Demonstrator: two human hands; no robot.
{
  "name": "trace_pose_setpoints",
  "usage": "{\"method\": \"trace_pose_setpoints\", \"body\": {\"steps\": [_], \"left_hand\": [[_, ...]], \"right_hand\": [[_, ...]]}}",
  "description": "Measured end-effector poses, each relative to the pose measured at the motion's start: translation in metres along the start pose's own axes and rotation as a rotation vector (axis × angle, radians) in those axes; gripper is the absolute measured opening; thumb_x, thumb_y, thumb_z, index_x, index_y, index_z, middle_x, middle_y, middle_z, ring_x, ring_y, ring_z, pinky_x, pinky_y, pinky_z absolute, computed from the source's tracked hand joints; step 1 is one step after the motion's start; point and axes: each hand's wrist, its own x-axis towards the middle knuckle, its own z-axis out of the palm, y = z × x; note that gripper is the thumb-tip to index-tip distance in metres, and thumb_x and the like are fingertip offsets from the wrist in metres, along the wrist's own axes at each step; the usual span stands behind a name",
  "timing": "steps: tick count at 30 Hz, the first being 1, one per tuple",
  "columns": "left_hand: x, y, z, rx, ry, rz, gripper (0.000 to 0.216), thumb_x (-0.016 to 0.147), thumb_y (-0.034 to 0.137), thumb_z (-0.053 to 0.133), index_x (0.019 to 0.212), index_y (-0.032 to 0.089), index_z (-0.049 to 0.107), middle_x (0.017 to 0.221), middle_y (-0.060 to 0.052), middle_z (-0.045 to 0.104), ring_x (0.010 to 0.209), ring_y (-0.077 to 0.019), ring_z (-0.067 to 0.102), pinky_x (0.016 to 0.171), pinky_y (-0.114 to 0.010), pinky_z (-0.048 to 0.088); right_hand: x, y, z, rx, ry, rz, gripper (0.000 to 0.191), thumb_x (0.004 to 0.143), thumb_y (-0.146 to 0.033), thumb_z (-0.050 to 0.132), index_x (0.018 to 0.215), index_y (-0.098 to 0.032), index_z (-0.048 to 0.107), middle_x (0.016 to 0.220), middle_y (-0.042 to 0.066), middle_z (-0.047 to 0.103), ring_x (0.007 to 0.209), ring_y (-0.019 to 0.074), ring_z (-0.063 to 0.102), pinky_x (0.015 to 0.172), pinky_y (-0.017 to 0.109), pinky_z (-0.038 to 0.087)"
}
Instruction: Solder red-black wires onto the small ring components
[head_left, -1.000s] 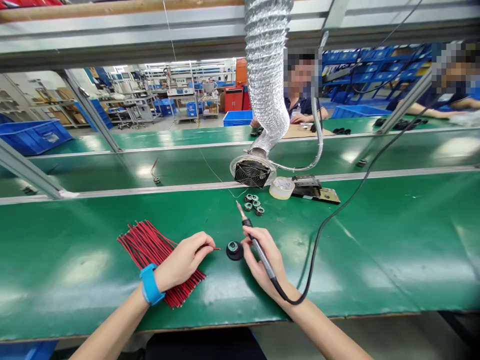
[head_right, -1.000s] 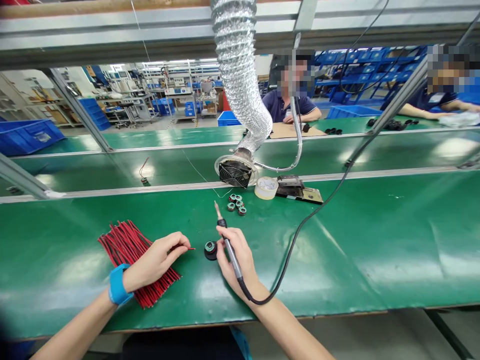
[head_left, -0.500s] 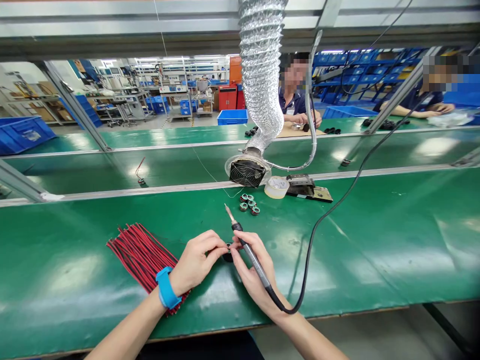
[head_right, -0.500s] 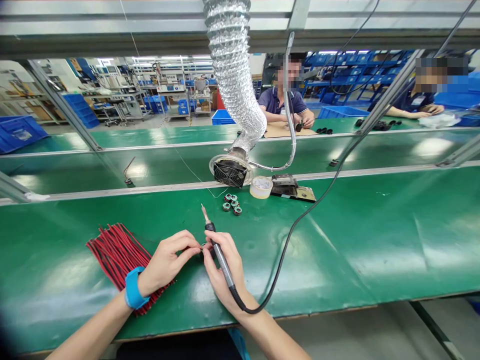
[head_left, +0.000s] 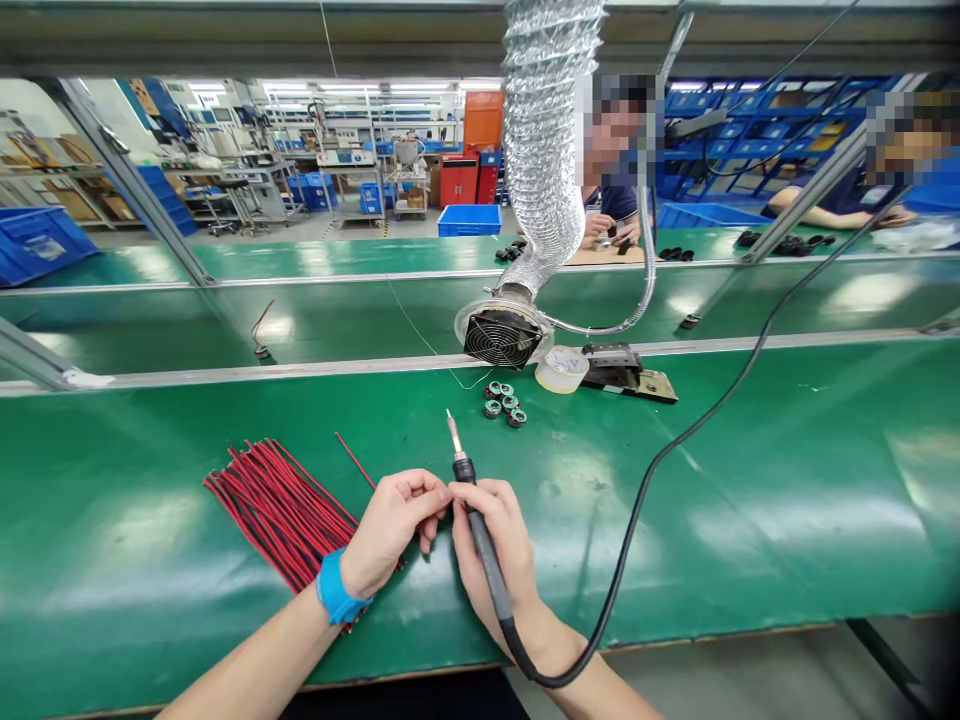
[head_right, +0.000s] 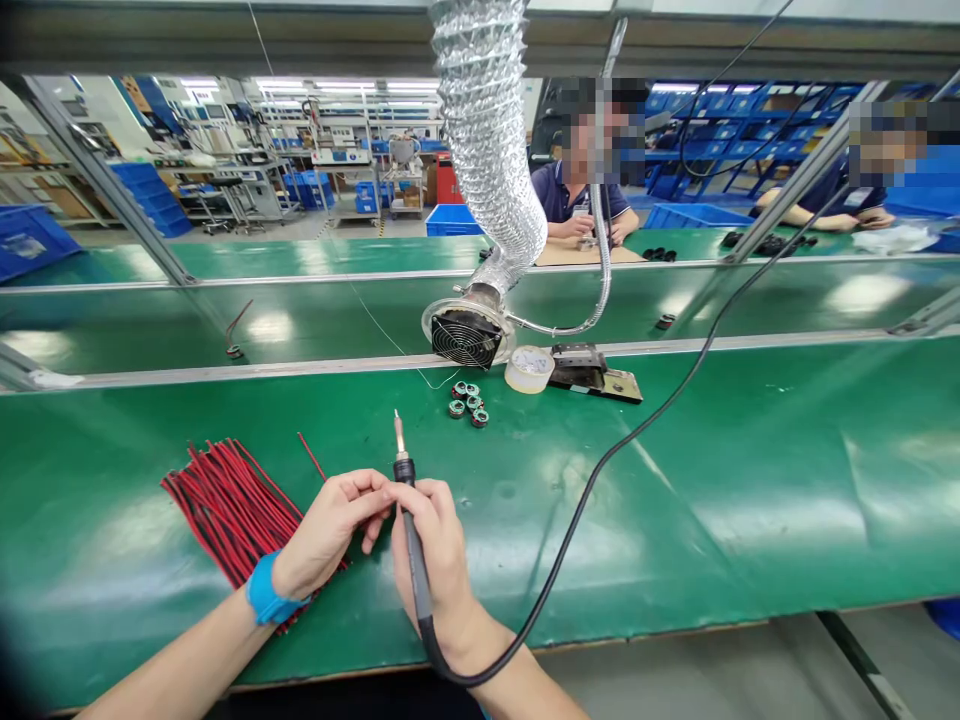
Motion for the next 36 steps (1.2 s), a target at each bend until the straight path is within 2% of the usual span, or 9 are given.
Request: {"method": "trace_pose_setpoints", "body": {"steps": [3,6,10,12,14,17,25,36], "left_hand": [[0.001,-0.002,-0.002,0.155,0.062,0.04,0.041,0.079,0.054,0.071,0.076,0.015,0.062,0.055,0.004,0.05,0.046,-0.0082,0.038,0.044,-0.02,0.03],[0.002,-0.006,-0.004,0.297,0.086,0.082,0.038,0.08,0.052,0.068,0.076,0.014,0.065,0.062,0.001,0.054,0.054,-0.0101,0.04,0.05,-0.022,0.031],[0.003,-0.01,-0.003,0.369,0.066,0.067,0.038,0.084,0.051,0.061,0.08,0.014,0.066,0.066,-0.001,0.055,0.058,-0.0129,0.044,0.053,-0.024,0.032],[0.004,-0.011,-0.003,0.377,0.067,0.063,0.037,0.084,0.05,0.06,0.081,0.014,0.066,0.067,-0.001,0.056,0.059,-0.0135,0.044,0.054,-0.025,0.032],[0.005,-0.011,-0.003,0.382,0.067,0.059,0.036,0.084,0.049,0.06,0.08,0.014,0.066,0.066,-0.001,0.055,0.059,-0.0134,0.044,0.054,-0.025,0.032],[0.004,-0.012,-0.004,0.379,0.056,0.049,0.034,0.085,0.048,0.059,0.079,0.014,0.065,0.064,0.001,0.052,0.058,-0.0128,0.042,0.054,-0.025,0.03],[0.003,-0.014,-0.004,0.388,0.045,0.05,0.033,0.086,0.047,0.06,0.08,0.014,0.065,0.066,0.001,0.052,0.061,-0.0134,0.042,0.056,-0.025,0.031],[0.004,-0.012,-0.003,0.361,0.062,0.036,0.032,0.084,0.047,0.062,0.079,0.015,0.065,0.063,0.002,0.051,0.059,-0.0132,0.043,0.055,-0.025,0.031]], "right_hand": [[0.007,0.003,-0.01,-0.037,-0.079,-0.025,0.041,0.097,-0.002,0.051,0.129,-0.025,0.061,0.107,0.006,0.061,0.094,0.0157,0.067,0.084,0.027,0.056],[0.021,0.006,-0.028,-0.056,-0.058,0.035,0.033,0.097,-0.009,0.057,0.125,-0.025,0.064,0.107,0.006,0.066,0.091,0.0169,0.069,0.084,0.03,0.057],[0.026,0.014,-0.05,-0.066,0.017,0.161,0.014,0.099,-0.021,0.058,0.106,-0.023,0.071,0.083,0.002,0.071,0.068,0.0167,0.069,0.065,0.029,0.057],[0.02,0.019,-0.055,-0.062,0.052,0.173,0.019,0.1,-0.026,0.055,0.092,-0.021,0.072,0.072,0.002,0.068,0.061,0.0176,0.068,0.058,0.029,0.055],[0.011,0.022,-0.057,-0.043,0.07,0.16,0.027,0.101,-0.029,0.052,0.082,-0.021,0.07,0.065,0.002,0.065,0.058,0.0184,0.067,0.054,0.03,0.053],[0.002,0.025,-0.056,-0.007,0.067,0.145,0.032,0.101,-0.029,0.049,0.077,-0.02,0.069,0.06,0.001,0.062,0.055,0.0188,0.065,0.052,0.031,0.051],[0.006,0.021,-0.054,0.037,0.014,0.105,0.025,0.099,-0.019,0.05,0.082,-0.021,0.069,0.058,-0.001,0.06,0.055,0.0173,0.064,0.05,0.029,0.048],[0.005,0.02,-0.053,0.03,-0.009,0.133,0.027,0.1,-0.02,0.049,0.082,-0.021,0.069,0.061,0.001,0.063,0.054,0.0173,0.065,0.049,0.029,0.047]]}}
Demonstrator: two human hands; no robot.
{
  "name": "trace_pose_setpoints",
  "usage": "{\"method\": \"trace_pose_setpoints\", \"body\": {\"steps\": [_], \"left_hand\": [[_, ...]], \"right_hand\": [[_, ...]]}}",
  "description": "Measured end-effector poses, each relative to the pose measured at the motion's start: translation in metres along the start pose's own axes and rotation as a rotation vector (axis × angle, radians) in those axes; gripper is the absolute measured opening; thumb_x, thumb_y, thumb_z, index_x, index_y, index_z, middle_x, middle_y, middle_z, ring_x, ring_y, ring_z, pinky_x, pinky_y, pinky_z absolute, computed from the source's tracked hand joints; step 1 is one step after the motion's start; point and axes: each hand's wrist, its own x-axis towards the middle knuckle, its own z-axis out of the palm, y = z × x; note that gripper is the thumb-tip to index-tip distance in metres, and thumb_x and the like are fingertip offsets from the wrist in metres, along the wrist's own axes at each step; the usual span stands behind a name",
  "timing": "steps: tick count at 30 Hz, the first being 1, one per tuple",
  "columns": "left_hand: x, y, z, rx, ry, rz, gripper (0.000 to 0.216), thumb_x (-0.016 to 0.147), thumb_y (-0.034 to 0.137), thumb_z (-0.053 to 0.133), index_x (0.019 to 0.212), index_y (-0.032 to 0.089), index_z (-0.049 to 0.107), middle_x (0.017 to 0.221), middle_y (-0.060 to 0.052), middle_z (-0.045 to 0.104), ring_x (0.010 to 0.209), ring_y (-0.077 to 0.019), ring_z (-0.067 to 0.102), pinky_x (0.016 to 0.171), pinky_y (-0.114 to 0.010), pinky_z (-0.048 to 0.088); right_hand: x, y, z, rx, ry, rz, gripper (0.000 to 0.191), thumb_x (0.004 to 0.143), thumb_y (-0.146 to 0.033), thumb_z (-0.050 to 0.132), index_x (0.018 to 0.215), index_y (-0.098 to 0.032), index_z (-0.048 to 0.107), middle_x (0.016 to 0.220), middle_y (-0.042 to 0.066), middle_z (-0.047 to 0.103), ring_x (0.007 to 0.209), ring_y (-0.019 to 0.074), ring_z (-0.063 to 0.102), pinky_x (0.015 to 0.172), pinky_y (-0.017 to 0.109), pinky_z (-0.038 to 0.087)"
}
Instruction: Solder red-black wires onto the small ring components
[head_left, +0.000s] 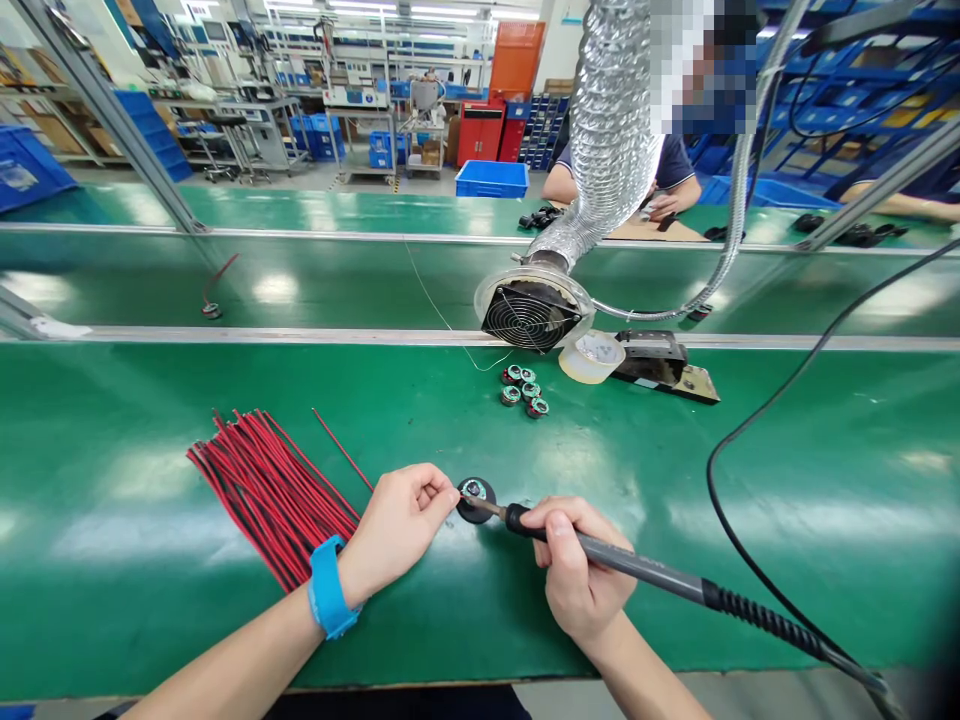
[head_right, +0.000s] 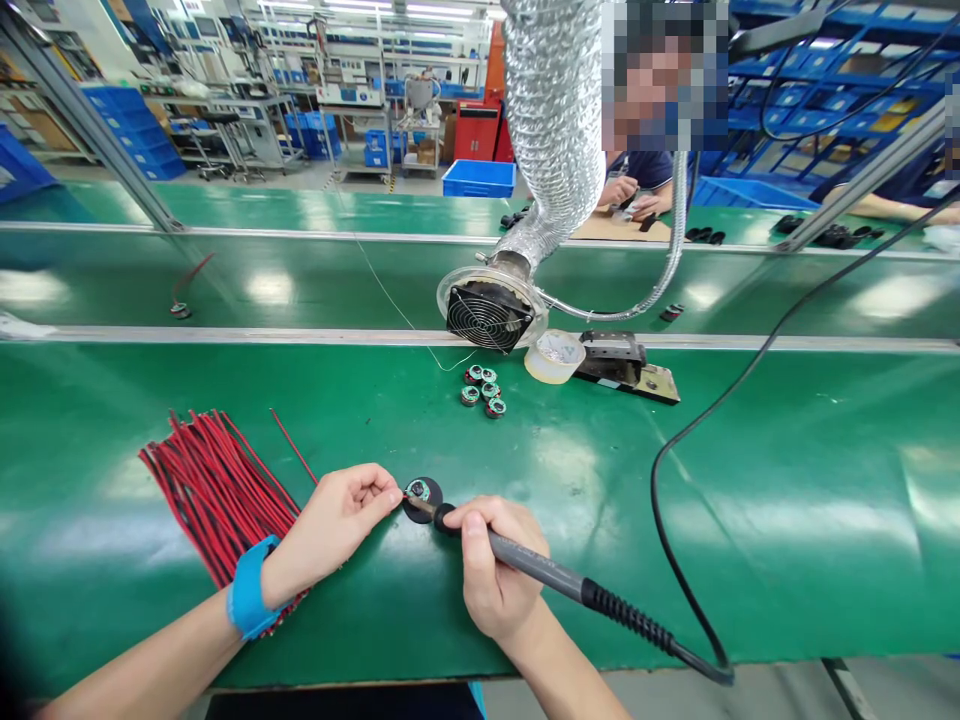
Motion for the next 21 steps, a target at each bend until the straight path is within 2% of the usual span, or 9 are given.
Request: {"method": "trace_pose_setpoints", "body": {"steps": [7,13,17,21], "left_hand": [[0.001,0.001,0.0,0.002,0.003,-0.005,0.031,0.083,0.046,0.062,0.077,0.016,0.065,0.062,0.002,0.051,0.058,-0.0129,0.043,0.054,-0.024,0.03],[0.002,0.001,0.0,0.01,-0.006,-0.012,0.031,0.083,0.045,0.062,0.079,0.015,0.065,0.064,0.001,0.054,0.06,-0.0138,0.045,0.055,-0.025,0.032],[0.002,-0.001,0.0,-0.006,-0.009,-0.003,0.031,0.083,0.046,0.062,0.078,0.016,0.065,0.065,0.001,0.055,0.06,-0.0142,0.046,0.057,-0.025,0.034],[0.003,-0.001,0.001,-0.001,-0.004,0.009,0.03,0.084,0.045,0.061,0.078,0.016,0.065,0.065,0.001,0.055,0.061,-0.0143,0.047,0.057,-0.026,0.035]], "right_hand": [[-0.002,0.0,0.0,0.003,0.015,0.027,0.027,0.101,-0.021,0.049,0.083,-0.021,0.069,0.065,0.001,0.064,0.052,0.0161,0.063,0.047,0.027,0.045],[-0.003,0.002,0.0,0.011,0.07,0.044,0.025,0.102,-0.02,0.048,0.091,-0.021,0.07,0.056,-0.004,0.055,0.046,0.0137,0.056,0.049,0.027,0.045],[0.007,-0.003,0.004,-0.089,-0.046,-0.006,0.018,0.101,-0.018,0.053,0.101,-0.022,0.07,0.065,-0.002,0.061,0.056,0.0147,0.061,0.055,0.028,0.049],[0.015,-0.007,0.012,-0.122,-0.194,-0.048,0.022,0.099,-0.016,0.057,0.116,-0.024,0.068,0.092,0.005,0.068,0.079,0.0189,0.067,0.071,0.032,0.057]]}}
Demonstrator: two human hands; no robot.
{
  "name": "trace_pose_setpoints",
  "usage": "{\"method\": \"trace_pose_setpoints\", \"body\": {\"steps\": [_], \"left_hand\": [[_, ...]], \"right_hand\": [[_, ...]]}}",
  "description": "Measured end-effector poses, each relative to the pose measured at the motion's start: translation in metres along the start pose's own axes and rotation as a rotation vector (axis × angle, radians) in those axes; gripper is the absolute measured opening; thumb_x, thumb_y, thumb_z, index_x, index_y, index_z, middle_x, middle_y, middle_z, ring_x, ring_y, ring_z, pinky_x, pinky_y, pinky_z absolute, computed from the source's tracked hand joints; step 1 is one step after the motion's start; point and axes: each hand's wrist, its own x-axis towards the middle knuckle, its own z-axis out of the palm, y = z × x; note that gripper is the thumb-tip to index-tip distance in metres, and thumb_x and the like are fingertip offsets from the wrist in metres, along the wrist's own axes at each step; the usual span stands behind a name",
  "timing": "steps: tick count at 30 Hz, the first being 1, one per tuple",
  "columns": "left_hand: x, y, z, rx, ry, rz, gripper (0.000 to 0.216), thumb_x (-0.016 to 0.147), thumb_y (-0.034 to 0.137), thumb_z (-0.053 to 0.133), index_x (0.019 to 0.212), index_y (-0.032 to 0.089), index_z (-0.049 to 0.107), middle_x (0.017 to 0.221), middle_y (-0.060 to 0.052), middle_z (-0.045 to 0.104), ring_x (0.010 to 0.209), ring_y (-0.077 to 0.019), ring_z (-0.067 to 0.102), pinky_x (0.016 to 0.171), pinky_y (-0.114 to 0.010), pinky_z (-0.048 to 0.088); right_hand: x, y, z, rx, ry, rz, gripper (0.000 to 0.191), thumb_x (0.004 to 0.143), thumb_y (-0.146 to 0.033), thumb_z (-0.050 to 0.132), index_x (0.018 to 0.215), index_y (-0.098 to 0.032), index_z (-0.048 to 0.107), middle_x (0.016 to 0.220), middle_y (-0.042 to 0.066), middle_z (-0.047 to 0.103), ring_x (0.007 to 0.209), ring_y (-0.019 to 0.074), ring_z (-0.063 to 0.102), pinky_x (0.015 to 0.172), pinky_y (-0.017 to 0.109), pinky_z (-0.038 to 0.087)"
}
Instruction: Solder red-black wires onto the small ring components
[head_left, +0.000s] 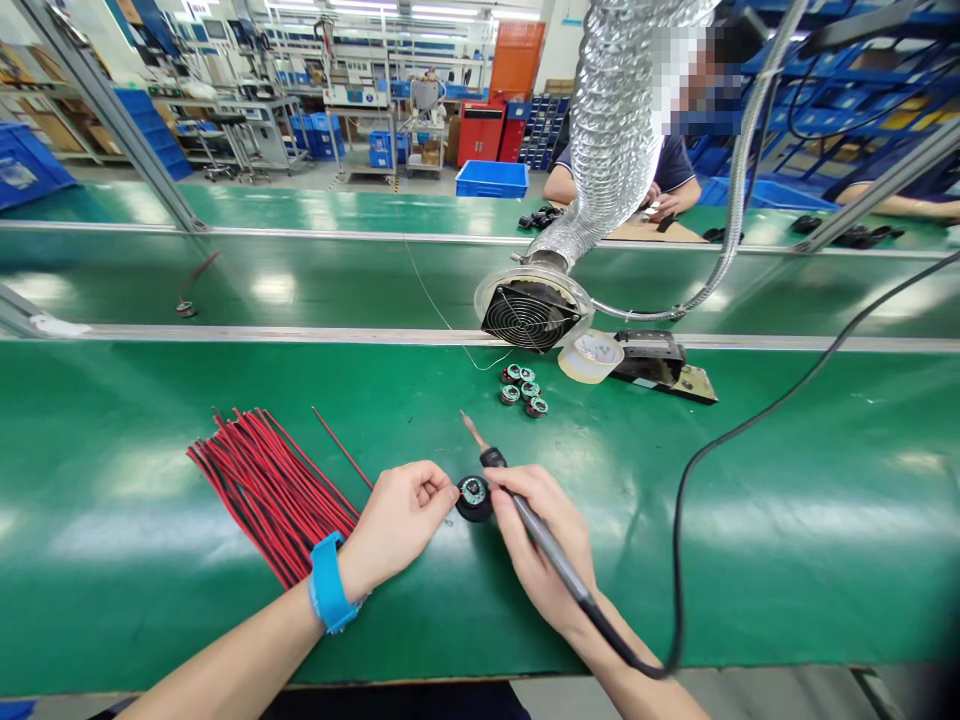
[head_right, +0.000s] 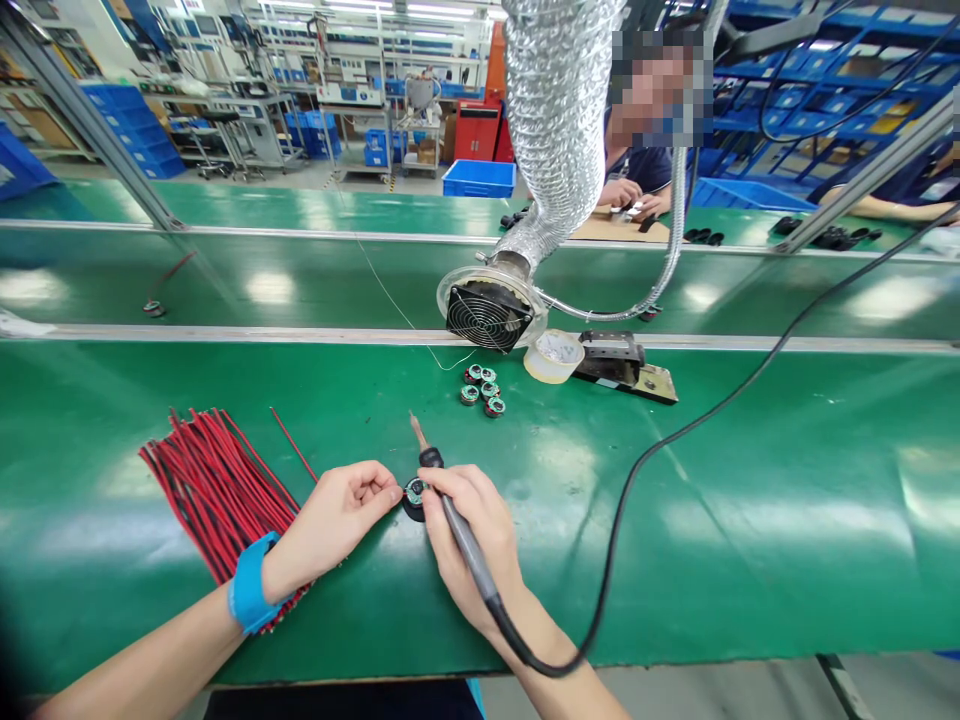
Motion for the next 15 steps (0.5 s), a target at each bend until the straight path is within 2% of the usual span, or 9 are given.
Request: {"method": "trace_pose_setpoints", "body": {"steps": [4,11,15], "left_hand": [[0.0,-0.001,0.0,0.026,0.008,0.021,0.028,0.086,0.042,0.061,0.078,0.016,0.065,0.064,0.001,0.054,0.061,-0.0141,0.046,0.057,-0.026,0.034],[0.0,0.0,-0.007,0.079,-0.021,0.12,0.026,0.088,0.04,0.06,0.079,0.016,0.065,0.072,-0.002,0.061,0.066,-0.0154,0.05,0.062,-0.027,0.039],[0.004,0.003,-0.009,0.063,-0.047,0.091,0.027,0.087,0.041,0.061,0.078,0.015,0.065,0.073,-0.003,0.063,0.067,-0.0161,0.052,0.064,-0.028,0.04]], "right_hand": [[-0.001,0.006,0.007,0.01,-0.127,0.02,0.038,0.097,-0.014,0.06,0.133,-0.028,0.061,0.112,0.008,0.063,0.097,0.0206,0.068,0.084,0.033,0.058],[0.0,0.011,0.007,0.064,-0.225,0.059,0.036,0.098,-0.011,0.056,0.129,-0.03,0.062,0.11,0.006,0.063,0.094,0.0194,0.067,0.084,0.031,0.058],[0.0,0.011,0.007,0.086,-0.226,0.072,0.037,0.098,-0.011,0.057,0.129,-0.029,0.061,0.11,0.006,0.063,0.094,0.0189,0.067,0.086,0.031,0.057]]}}
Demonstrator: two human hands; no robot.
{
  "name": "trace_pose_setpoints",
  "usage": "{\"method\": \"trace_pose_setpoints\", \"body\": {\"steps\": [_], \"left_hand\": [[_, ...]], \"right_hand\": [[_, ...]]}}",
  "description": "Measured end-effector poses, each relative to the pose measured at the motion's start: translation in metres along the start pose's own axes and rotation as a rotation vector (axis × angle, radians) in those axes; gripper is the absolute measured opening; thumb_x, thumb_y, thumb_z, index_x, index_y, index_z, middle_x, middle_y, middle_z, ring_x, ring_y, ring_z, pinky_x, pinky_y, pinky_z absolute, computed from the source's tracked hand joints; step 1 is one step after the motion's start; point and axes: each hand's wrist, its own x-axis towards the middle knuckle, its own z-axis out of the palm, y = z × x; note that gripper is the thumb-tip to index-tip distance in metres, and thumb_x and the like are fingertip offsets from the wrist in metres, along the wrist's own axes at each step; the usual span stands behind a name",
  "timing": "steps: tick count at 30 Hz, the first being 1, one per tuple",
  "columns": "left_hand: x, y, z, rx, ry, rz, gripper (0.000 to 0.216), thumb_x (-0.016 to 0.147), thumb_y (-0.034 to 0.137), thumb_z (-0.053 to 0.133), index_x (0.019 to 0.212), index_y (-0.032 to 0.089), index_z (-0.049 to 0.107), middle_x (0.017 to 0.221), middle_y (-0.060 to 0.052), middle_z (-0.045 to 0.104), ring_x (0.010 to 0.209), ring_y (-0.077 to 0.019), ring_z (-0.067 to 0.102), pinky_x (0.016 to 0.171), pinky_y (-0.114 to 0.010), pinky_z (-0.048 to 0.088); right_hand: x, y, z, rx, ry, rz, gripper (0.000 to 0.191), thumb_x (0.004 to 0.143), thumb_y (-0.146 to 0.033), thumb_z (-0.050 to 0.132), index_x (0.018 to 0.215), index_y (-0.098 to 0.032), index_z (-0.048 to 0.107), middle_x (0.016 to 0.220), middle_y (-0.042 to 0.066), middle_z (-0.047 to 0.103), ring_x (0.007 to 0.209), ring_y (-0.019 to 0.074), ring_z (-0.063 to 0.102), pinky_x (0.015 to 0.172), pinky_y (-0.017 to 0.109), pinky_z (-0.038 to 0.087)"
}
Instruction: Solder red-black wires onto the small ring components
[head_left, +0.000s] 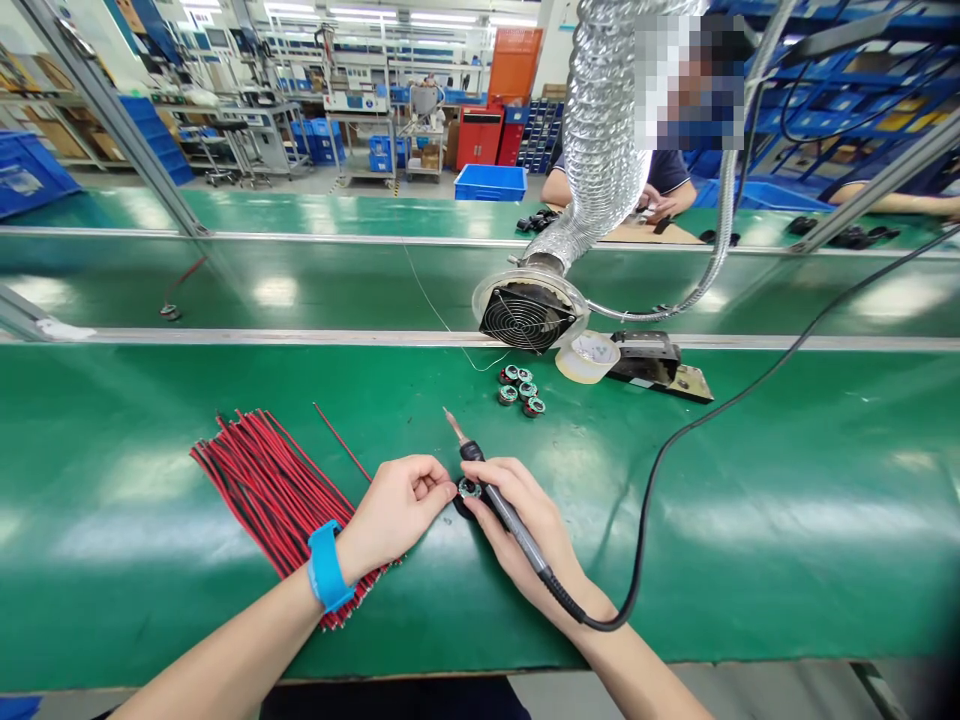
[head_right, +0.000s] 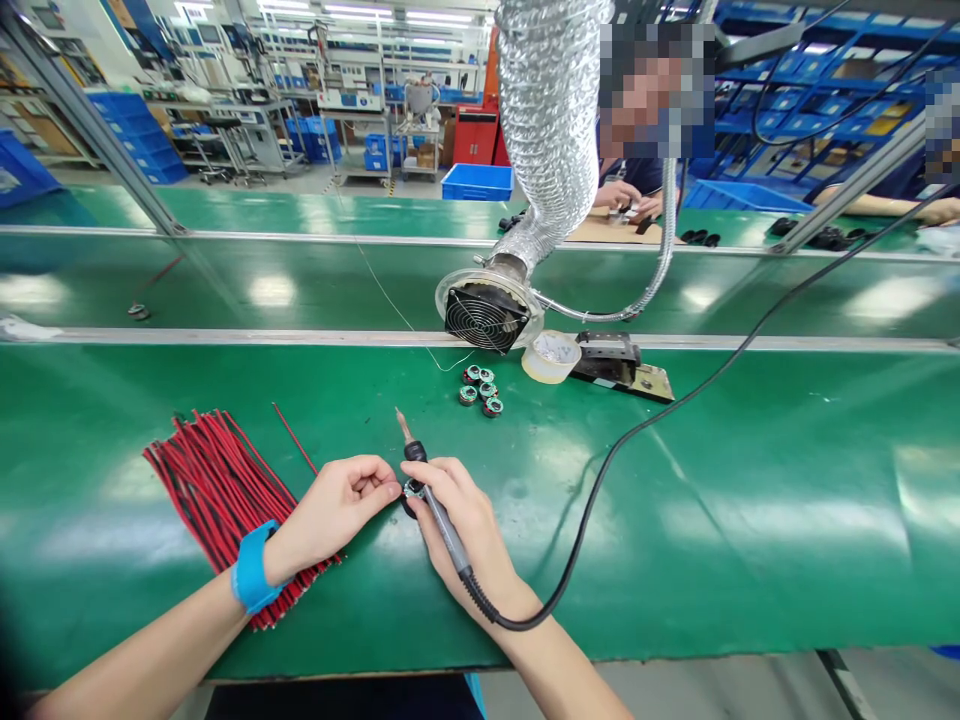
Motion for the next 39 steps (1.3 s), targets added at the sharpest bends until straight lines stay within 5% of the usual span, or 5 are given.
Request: {"method": "trace_pose_setpoints", "body": {"steps": [7,15,21,39], "left_hand": [[-0.001,-0.003,-0.003,0.032,-0.03,0.015,0.027,0.088,0.04,0.062,0.08,0.015,0.066,0.074,-0.003,0.063,0.068,-0.0159,0.052,0.064,-0.027,0.04],[0.001,-0.006,0.0,-0.012,0.007,-0.013,0.03,0.085,0.043,0.063,0.081,0.014,0.067,0.074,-0.005,0.065,0.068,-0.0165,0.054,0.063,-0.028,0.041],[-0.001,-0.005,0.002,-0.019,0.024,-0.02,0.029,0.084,0.043,0.063,0.079,0.014,0.066,0.074,-0.005,0.066,0.068,-0.0171,0.055,0.064,-0.029,0.042],[0.001,-0.008,0.002,-0.006,0.019,-0.014,0.029,0.085,0.042,0.062,0.079,0.014,0.066,0.071,-0.003,0.062,0.067,-0.0162,0.052,0.062,-0.028,0.038]], "right_hand": [[-0.001,-0.006,0.0,0.004,0.09,-0.034,0.034,0.098,-0.012,0.059,0.129,-0.026,0.063,0.115,0.007,0.065,0.101,0.019,0.068,0.087,0.029,0.057],[-0.019,-0.006,-0.009,-0.108,0.432,-0.071,0.012,0.098,-0.018,0.058,0.098,-0.022,0.069,0.084,0.004,0.074,0.075,0.019,0.072,0.068,0.031,0.057],[-0.024,-0.003,-0.008,-0.062,0.422,-0.086,0.016,0.097,-0.018,0.055,0.09,-0.021,0.068,0.073,0.002,0.071,0.066,0.0185,0.071,0.052,0.027,0.05],[-0.022,-0.006,-0.01,-0.047,0.439,-0.064,0.018,0.099,-0.021,0.053,0.089,-0.021,0.069,0.07,0.002,0.07,0.061,0.017,0.069,0.051,0.026,0.049]]}}
